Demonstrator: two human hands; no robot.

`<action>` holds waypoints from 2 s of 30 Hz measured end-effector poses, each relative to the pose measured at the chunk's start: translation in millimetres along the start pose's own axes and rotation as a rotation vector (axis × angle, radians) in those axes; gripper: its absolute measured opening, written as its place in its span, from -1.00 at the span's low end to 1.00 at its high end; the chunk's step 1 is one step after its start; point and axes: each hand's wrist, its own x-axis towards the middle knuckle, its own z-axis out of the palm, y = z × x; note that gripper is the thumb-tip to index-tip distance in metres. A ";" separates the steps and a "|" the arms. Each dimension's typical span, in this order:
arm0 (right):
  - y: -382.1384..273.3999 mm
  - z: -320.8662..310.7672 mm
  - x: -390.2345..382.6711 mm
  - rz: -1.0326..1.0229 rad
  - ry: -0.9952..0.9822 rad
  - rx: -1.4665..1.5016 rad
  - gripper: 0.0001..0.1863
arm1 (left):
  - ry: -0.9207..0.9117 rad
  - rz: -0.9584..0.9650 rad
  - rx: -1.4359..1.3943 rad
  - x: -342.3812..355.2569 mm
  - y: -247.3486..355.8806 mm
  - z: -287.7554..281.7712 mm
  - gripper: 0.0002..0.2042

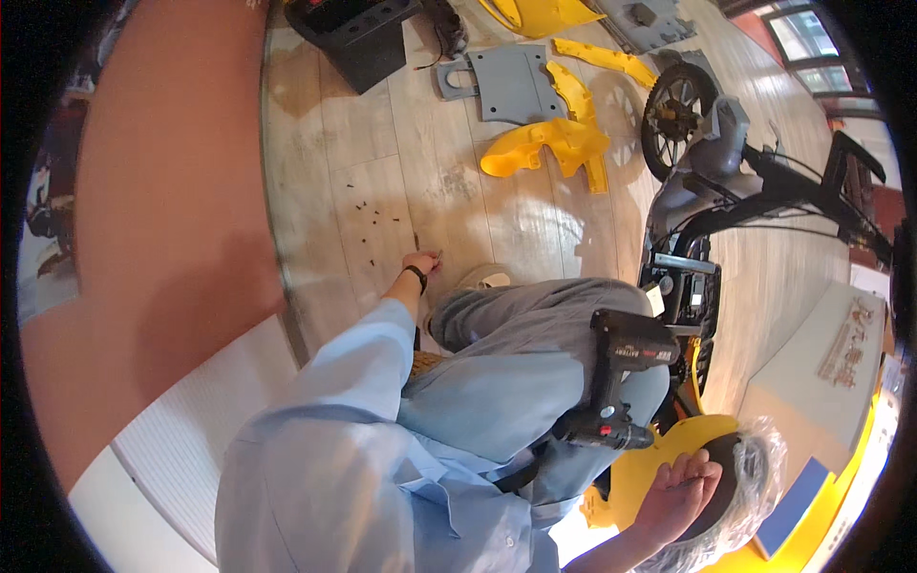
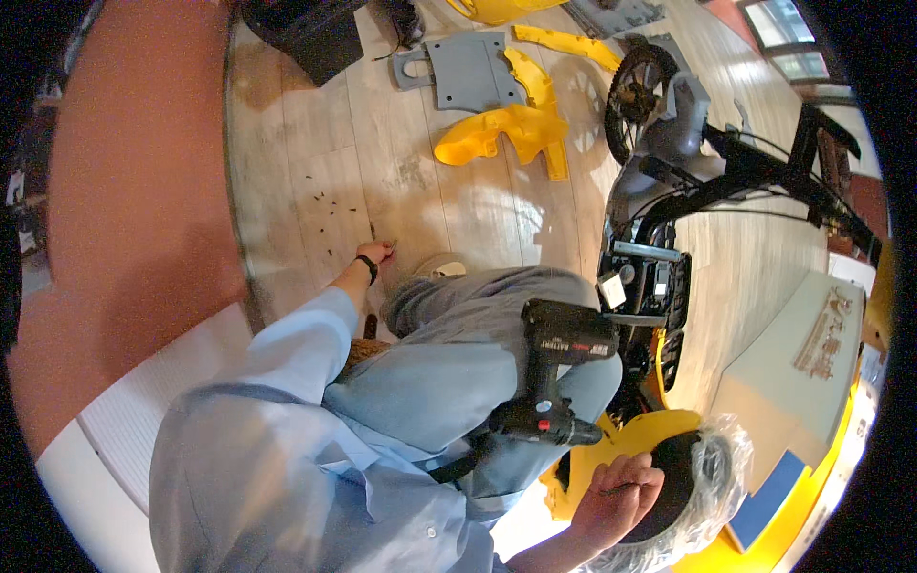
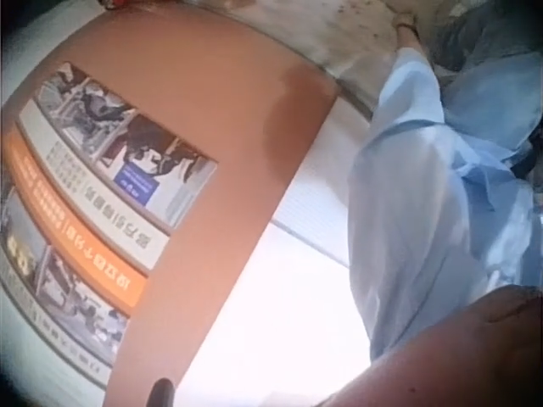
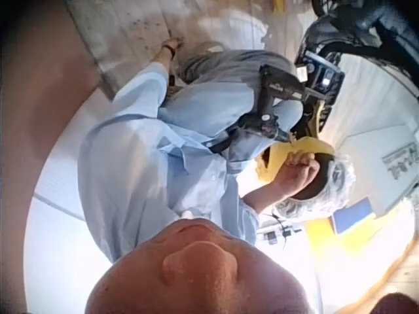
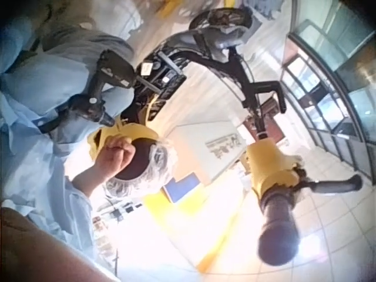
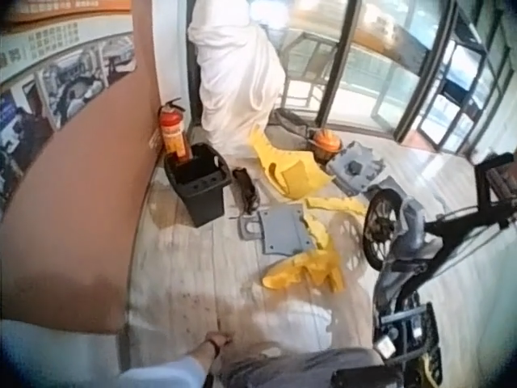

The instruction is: Attaching and securing plastic fairing components onto a yellow motorcycle using an electric drill.

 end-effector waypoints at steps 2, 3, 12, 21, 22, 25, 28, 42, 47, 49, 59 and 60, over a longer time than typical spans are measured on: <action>1.2 5.4 5.1 0.024 0.012 0.006 -0.81 | -0.003 0.007 0.037 3.9 6.9 17.0 -0.69; 1.9 7.9 7.6 0.031 0.009 0.009 -0.80 | 0.014 0.014 0.078 5.9 10.0 26.3 -0.72; 4.9 18.3 23.2 0.059 0.070 -0.022 -0.78 | -0.167 0.056 0.030 46.2 18.3 77.2 -0.79; 6.4 24.5 28.1 0.083 0.097 0.115 -0.72 | -0.173 0.177 0.243 34.2 22.8 80.9 -0.91; 4.7 24.1 27.4 0.075 0.102 0.121 -0.72 | -0.202 0.190 0.290 30.1 24.9 82.3 -0.90; -1.0 20.8 24.8 0.049 0.058 0.183 -0.75 | -0.317 0.413 0.774 11.7 35.1 79.9 -0.84; -5.2 14.9 20.2 0.011 0.148 0.194 -0.78 | -0.078 0.343 0.852 -33.4 43.9 86.3 -0.79; 10.8 -87.5 5.2 -0.213 0.385 -0.560 -0.87 | -0.811 1.779 0.995 -507.5 70.1 154.6 -0.64; 53.9 -121.3 5.3 -0.060 0.387 -0.489 -0.83 | -0.762 1.943 1.776 -553.2 -15.9 199.3 -0.31; 69.7 -130.6 1.9 -0.010 0.407 -0.358 -0.84 | -0.692 1.800 1.999 -550.3 -32.9 213.0 -0.39; 63.9 -106.0 -17.6 0.001 0.170 0.011 -0.85 | -0.798 1.977 1.547 -553.5 -38.6 199.9 -0.63; 58.4 -99.9 -20.4 -0.029 0.160 -0.005 -0.86 | -0.837 1.992 1.504 -555.9 -34.5 197.7 -0.59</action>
